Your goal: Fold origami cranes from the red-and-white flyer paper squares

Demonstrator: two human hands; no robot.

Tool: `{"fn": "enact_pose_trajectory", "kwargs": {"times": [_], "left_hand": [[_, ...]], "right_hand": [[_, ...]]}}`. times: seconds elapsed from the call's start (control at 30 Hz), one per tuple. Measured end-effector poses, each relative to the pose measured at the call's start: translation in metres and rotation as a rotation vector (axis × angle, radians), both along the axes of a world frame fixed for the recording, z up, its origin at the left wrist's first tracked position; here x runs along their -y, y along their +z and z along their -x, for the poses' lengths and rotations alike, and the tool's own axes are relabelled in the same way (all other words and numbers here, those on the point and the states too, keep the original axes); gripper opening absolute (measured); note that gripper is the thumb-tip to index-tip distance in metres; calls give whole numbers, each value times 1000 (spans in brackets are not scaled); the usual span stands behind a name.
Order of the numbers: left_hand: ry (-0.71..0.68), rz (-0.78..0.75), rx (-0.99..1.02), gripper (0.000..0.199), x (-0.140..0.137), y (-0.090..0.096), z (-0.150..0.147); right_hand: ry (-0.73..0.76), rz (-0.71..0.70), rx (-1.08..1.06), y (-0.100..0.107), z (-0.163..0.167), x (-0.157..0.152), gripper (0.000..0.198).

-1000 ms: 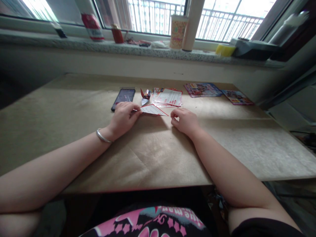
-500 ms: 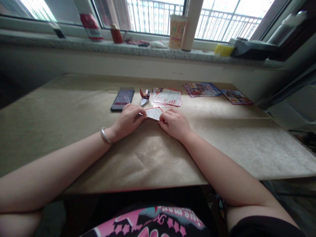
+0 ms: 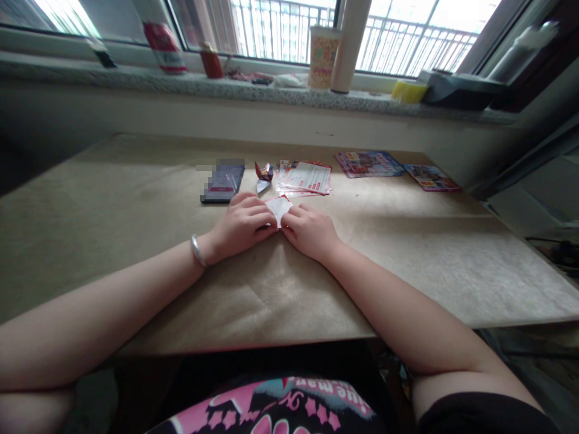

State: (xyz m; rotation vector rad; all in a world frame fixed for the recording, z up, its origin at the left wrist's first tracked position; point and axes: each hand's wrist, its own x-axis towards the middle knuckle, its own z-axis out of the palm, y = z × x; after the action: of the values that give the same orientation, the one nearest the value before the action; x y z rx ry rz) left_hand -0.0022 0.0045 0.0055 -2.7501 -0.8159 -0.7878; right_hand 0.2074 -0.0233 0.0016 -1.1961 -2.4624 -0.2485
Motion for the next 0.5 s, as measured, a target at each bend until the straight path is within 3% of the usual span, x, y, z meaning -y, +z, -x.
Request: {"fn": "enact_pose_trajectory", "kwargs": {"times": [0.27,0.5], "left_hand": [[0,14,-26,26,0,2,2],[13,34,32,22,-6,-1,8]], "right_hand": [[8,22,17,2,-6,-2,18],[-51,122,-115,1,-15,-5,10]]}}
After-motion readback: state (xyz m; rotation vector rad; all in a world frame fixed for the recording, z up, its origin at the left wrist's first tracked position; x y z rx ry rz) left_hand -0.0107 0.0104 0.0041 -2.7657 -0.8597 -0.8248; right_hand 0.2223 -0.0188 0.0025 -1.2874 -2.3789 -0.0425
